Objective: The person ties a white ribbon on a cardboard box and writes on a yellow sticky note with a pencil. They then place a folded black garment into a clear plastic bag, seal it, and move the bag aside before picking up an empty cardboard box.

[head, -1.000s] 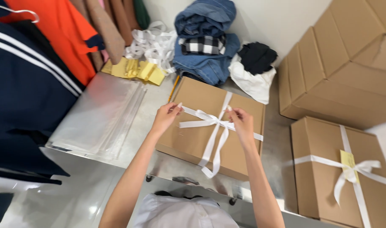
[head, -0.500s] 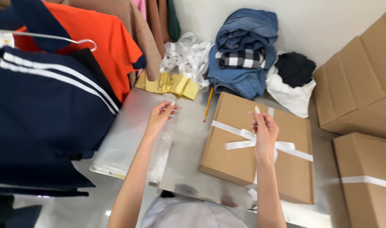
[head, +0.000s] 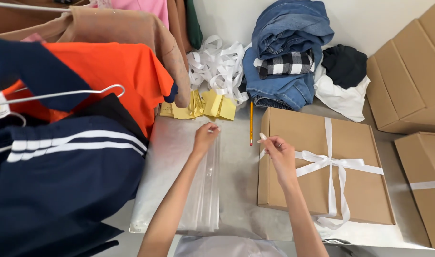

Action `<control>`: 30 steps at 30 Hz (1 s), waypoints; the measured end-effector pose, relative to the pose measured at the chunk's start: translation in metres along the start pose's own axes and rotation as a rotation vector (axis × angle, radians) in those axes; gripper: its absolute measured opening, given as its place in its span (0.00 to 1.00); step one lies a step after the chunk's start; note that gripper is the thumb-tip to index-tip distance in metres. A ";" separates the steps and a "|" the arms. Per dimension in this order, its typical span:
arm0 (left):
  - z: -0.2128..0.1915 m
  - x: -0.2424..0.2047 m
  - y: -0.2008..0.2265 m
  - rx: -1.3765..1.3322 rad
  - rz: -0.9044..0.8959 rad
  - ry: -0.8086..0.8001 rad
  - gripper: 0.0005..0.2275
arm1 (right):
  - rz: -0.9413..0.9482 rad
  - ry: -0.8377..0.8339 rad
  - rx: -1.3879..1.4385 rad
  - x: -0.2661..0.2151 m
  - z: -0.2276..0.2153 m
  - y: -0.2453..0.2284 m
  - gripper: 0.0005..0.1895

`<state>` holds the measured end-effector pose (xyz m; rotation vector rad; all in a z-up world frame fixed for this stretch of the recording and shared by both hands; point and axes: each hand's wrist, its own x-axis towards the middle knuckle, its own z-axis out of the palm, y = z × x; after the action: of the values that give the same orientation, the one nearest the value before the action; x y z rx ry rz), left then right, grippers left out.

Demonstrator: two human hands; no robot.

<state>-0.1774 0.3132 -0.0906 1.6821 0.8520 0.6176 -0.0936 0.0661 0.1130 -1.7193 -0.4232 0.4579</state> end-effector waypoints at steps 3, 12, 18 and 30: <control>0.020 0.006 0.032 0.195 0.102 -0.047 0.09 | 0.029 0.012 -0.020 -0.004 0.011 -0.006 0.05; 0.061 0.008 0.061 1.198 0.257 -0.257 0.25 | 0.096 -0.086 -0.260 0.010 0.009 0.035 0.08; 0.053 0.007 0.046 0.955 0.829 0.261 0.13 | 0.036 -0.224 -0.562 0.047 0.016 0.081 0.18; 0.062 0.027 0.016 1.257 0.540 -0.104 0.18 | 0.198 -0.516 -0.817 0.122 0.050 0.155 0.29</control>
<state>-0.1098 0.2960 -0.0927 3.1158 0.7274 0.3057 -0.0110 0.1415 -0.0565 -2.4392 -0.9028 0.9752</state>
